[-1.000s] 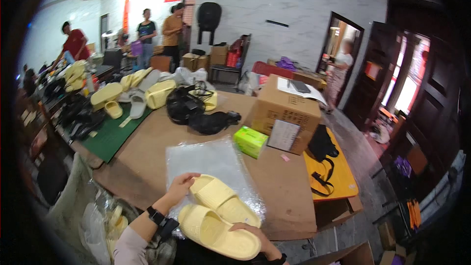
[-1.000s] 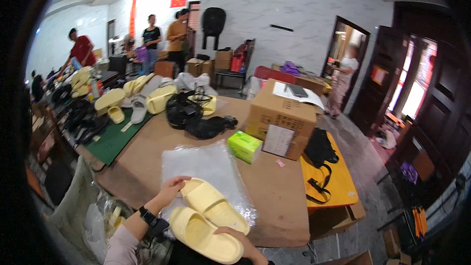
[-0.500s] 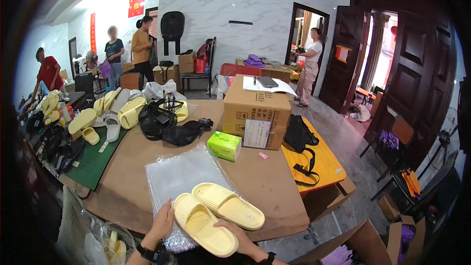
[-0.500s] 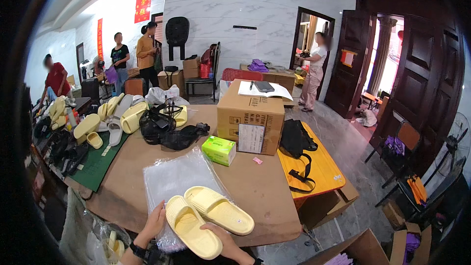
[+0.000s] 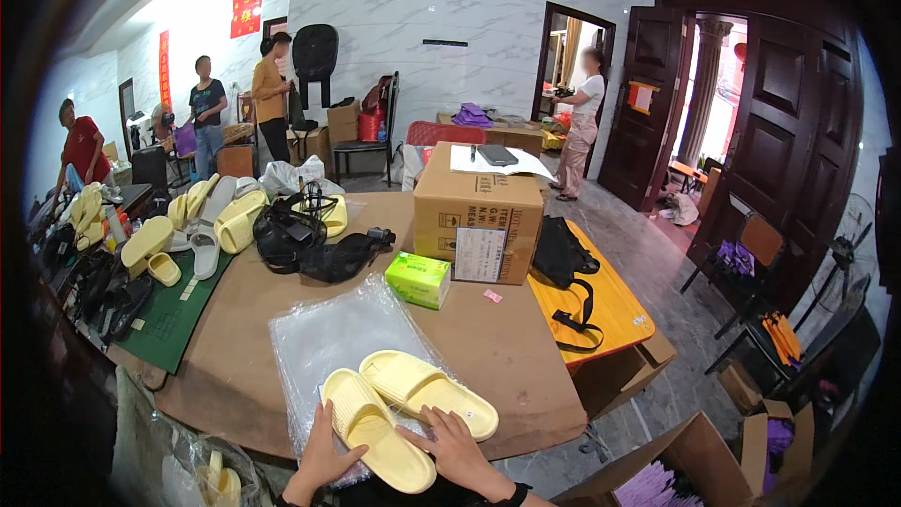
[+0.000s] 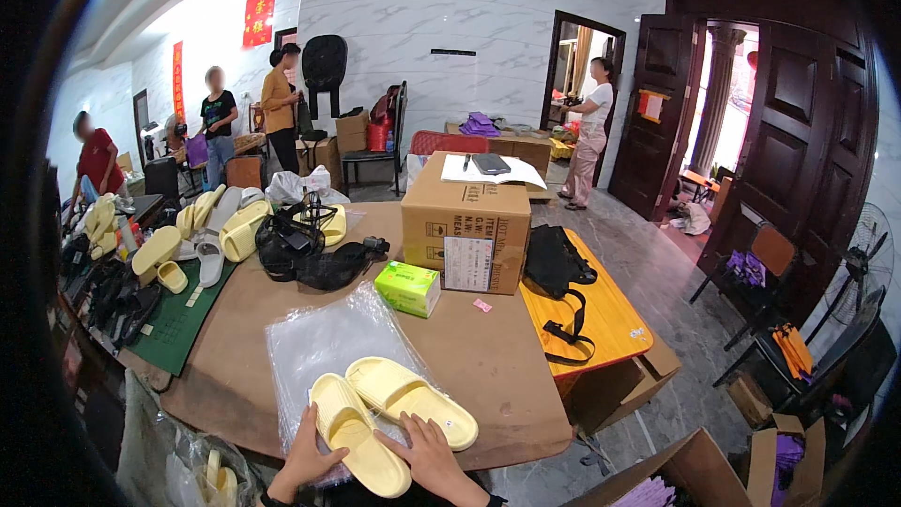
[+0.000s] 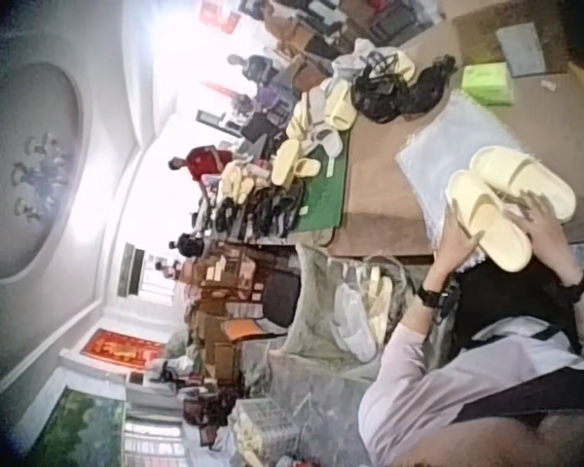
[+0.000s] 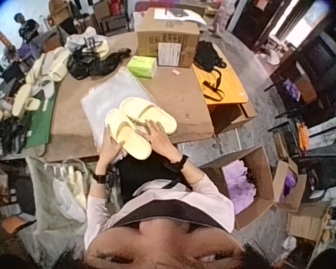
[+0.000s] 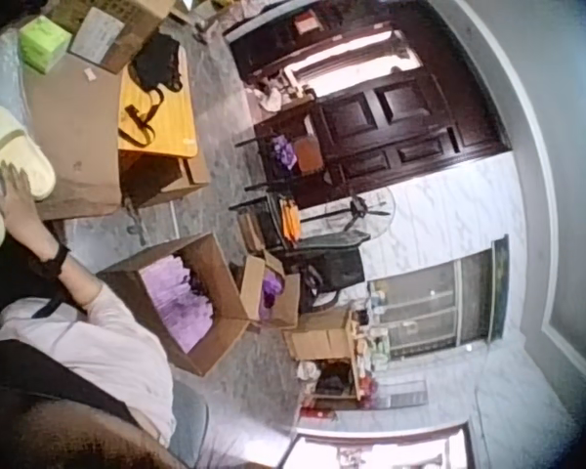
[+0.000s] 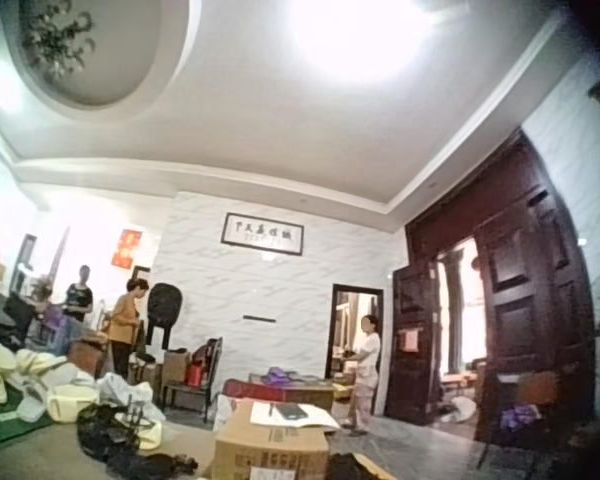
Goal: Inspecting and preparing slippers for packaging in a workshop.
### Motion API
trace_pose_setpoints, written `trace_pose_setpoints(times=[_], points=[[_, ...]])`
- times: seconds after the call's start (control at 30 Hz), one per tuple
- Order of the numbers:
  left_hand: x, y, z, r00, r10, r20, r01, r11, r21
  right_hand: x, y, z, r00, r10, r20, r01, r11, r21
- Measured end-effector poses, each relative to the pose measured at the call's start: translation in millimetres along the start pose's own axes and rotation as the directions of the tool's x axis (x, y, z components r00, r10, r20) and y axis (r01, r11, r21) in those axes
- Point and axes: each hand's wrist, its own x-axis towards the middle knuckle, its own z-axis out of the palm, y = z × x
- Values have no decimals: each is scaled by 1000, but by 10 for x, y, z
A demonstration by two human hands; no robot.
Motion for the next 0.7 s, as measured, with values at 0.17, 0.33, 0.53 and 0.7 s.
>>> trace_pose_setpoints(times=[0.17, 0.33, 0.53, 0.7], points=[[-9, -38, 75, 1000, 9, -24, -7, 998, 60, 31, 105, 160, 985, 135, -103, -93, 937, 337], [-21, -3, 76, 997, 46, -67, -44, 999, 32, 164, 62, 195, 997, 76, -25, -65, 948, 313], [-23, -26, 80, 989, 149, 23, -150, 984, 92, 269, -109, 211, 983, 20, 183, -54, 982, 179], [-140, 2, 78, 984, 177, 31, -179, 961, 209, 312, -197, 251, 990, 99, 105, -108, 991, 78]])
